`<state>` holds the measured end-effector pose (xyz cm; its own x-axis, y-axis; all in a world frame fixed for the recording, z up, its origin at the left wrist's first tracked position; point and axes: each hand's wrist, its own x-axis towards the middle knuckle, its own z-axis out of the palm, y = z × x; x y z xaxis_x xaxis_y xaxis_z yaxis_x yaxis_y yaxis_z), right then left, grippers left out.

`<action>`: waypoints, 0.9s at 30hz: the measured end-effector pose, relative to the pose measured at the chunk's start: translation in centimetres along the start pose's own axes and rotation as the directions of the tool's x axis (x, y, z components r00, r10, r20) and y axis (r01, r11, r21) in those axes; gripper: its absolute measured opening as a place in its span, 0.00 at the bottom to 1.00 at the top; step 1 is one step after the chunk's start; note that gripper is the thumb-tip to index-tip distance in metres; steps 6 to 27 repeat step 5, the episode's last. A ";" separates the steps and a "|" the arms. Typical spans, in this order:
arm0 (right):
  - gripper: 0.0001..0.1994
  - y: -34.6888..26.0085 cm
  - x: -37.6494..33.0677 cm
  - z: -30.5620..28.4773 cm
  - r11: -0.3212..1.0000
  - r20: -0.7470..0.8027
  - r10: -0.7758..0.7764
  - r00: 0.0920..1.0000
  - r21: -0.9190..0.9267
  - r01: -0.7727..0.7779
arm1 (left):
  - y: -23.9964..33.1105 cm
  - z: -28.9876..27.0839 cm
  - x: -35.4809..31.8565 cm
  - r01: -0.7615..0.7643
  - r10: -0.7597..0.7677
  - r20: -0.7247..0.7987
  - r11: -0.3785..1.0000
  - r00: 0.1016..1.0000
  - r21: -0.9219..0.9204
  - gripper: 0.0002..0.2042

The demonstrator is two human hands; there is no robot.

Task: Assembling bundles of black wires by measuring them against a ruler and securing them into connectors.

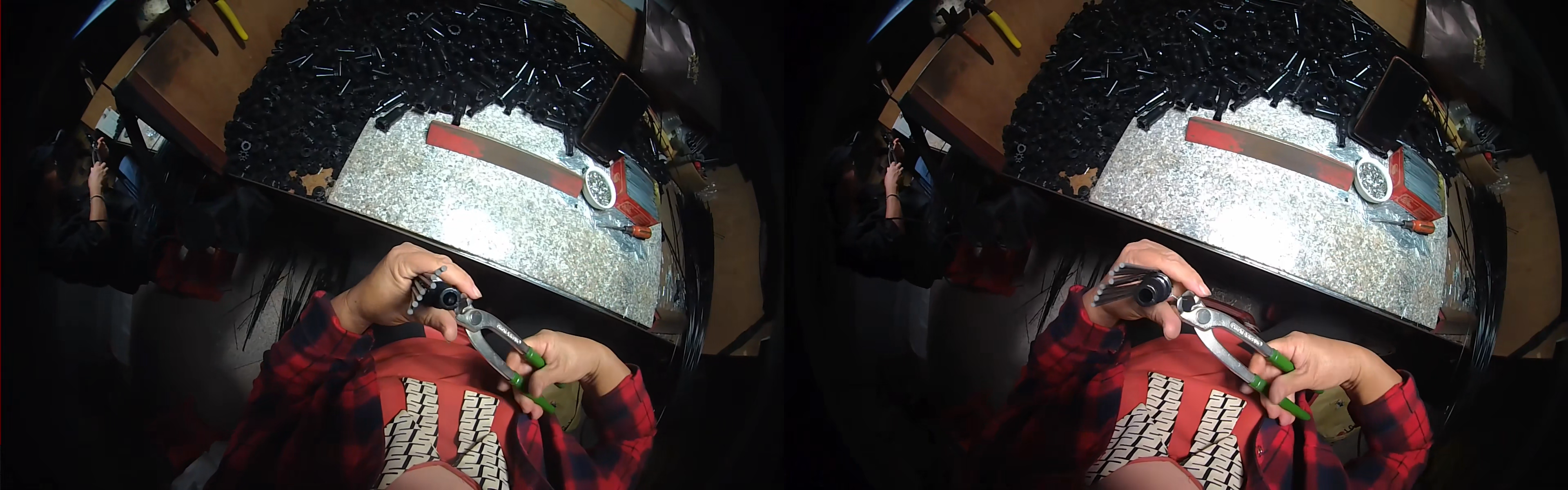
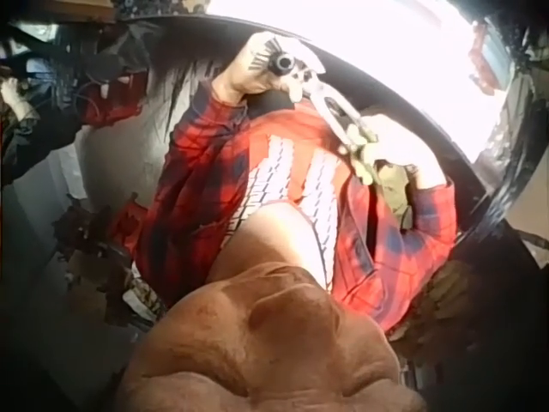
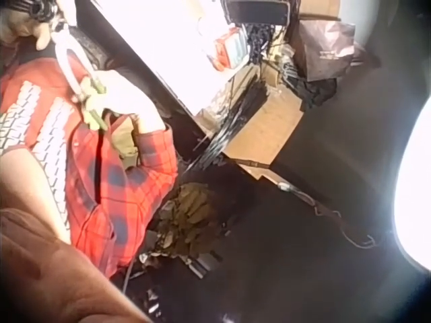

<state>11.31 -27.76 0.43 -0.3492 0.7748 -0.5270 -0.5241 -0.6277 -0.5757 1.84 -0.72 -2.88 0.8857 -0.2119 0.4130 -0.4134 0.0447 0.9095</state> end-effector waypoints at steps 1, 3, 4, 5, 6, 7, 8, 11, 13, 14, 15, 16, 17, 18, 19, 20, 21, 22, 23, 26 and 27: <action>0.20 -1.1 0.1 1.1 0.987 -0.133 0.023 0.991 -0.156 -0.044 | 0.2 -0.1 0.1 0.000 -0.001 -0.020 1.000 1.000 -0.027 0.21; 0.24 -2.6 0.0 3.4 0.863 -0.359 -0.165 0.919 -0.504 -0.042 | 0.1 -0.4 -0.1 0.045 -0.048 -0.070 0.998 0.996 -0.039 0.20; 0.28 -3.2 0.1 4.4 0.623 -0.466 -0.413 0.783 -0.771 -0.131 | 0.0 -0.6 -0.3 0.091 -0.097 -0.121 0.995 0.988 -0.050 0.19; 0.28 -3.4 0.2 4.3 0.616 -0.453 -0.412 0.790 -0.778 -0.125 | -0.2 -0.6 -0.5 0.107 -0.132 -0.168 0.983 0.977 -0.152 0.18; 0.28 -3.4 0.2 4.3 0.616 -0.453 -0.412 0.790 -0.778 -0.125 | -0.2 -0.6 -0.5 0.107 -0.132 -0.168 0.983 0.977 -0.152 0.18; 0.28 -3.4 0.2 4.3 0.616 -0.453 -0.412 0.790 -0.778 -0.125 | -0.2 -0.6 -0.5 0.107 -0.132 -0.168 0.983 0.977 -0.152 0.18; 0.28 -3.4 0.2 4.3 0.616 -0.453 -0.412 0.790 -0.778 -0.125 | -0.2 -0.6 -0.5 0.107 -0.132 -0.168 0.983 0.977 -0.152 0.18; 0.28 -3.4 0.2 4.3 0.616 -0.453 -0.412 0.790 -0.778 -0.125 | -0.2 -0.6 -0.5 0.107 -0.132 -0.168 0.983 0.977 -0.152 0.18; 0.28 -3.4 0.2 4.3 0.616 -0.453 -0.412 0.790 -0.778 -0.125 | -0.2 -0.6 -0.5 0.107 -0.132 -0.168 0.983 0.977 -0.152 0.18; 0.28 -3.4 0.2 4.3 0.616 -0.453 -0.412 0.790 -0.778 -0.125 | -0.2 -0.6 -0.5 0.107 -0.132 -0.168 0.983 0.977 -0.152 0.18; 0.28 -3.4 0.2 4.3 0.616 -0.453 -0.412 0.790 -0.778 -0.125 | -0.2 -0.6 -0.5 0.107 -0.132 -0.168 0.983 0.977 -0.152 0.18; 0.28 -3.4 0.2 4.3 0.616 -0.453 -0.412 0.790 -0.778 -0.125 | -0.2 -0.6 -0.5 0.107 -0.132 -0.168 0.983 0.977 -0.152 0.18; 0.28 -3.4 0.2 4.3 0.616 -0.453 -0.412 0.790 -0.778 -0.125 | -0.2 -0.6 -0.5 0.107 -0.132 -0.168 0.983 0.977 -0.152 0.18; 0.28 -3.4 0.2 4.3 0.616 -0.453 -0.412 0.790 -0.778 -0.125 | -0.2 -0.6 -0.5 0.107 -0.132 -0.168 0.983 0.977 -0.152 0.18; 0.28 -3.4 0.2 4.3 0.616 -0.453 -0.412 0.790 -0.778 -0.125 | -0.2 -0.6 -0.5 0.107 -0.132 -0.168 0.983 0.977 -0.152 0.18; 0.28 -3.4 0.2 4.3 0.616 -0.453 -0.412 0.790 -0.778 -0.125 | -0.2 -0.6 -0.5 0.107 -0.132 -0.168 0.983 0.977 -0.152 0.18; 0.28 -3.4 0.2 4.3 0.616 -0.453 -0.412 0.790 -0.778 -0.125 | -0.2 -0.6 -0.5 0.107 -0.132 -0.168 0.983 0.977 -0.152 0.18; 0.28 -3.4 0.2 4.3 0.616 -0.453 -0.412 0.790 -0.778 -0.125 | -0.2 -0.6 -0.5 0.107 -0.132 -0.168 0.983 0.977 -0.152 0.18; 0.28 -3.4 0.2 4.3 0.616 -0.453 -0.412 0.790 -0.778 -0.125 | -0.2 -0.6 -0.5 0.107 -0.132 -0.168 0.983 0.977 -0.152 0.18; 0.28 -3.4 0.2 4.3 0.616 -0.453 -0.412 0.790 -0.778 -0.125 | -0.2 -0.6 -0.5 0.107 -0.132 -0.168 0.983 0.977 -0.152 0.18; 0.28 -3.4 0.2 4.3 0.616 -0.453 -0.412 0.790 -0.778 -0.125 | -0.2 -0.6 -0.5 0.107 -0.132 -0.168 0.983 0.977 -0.152 0.18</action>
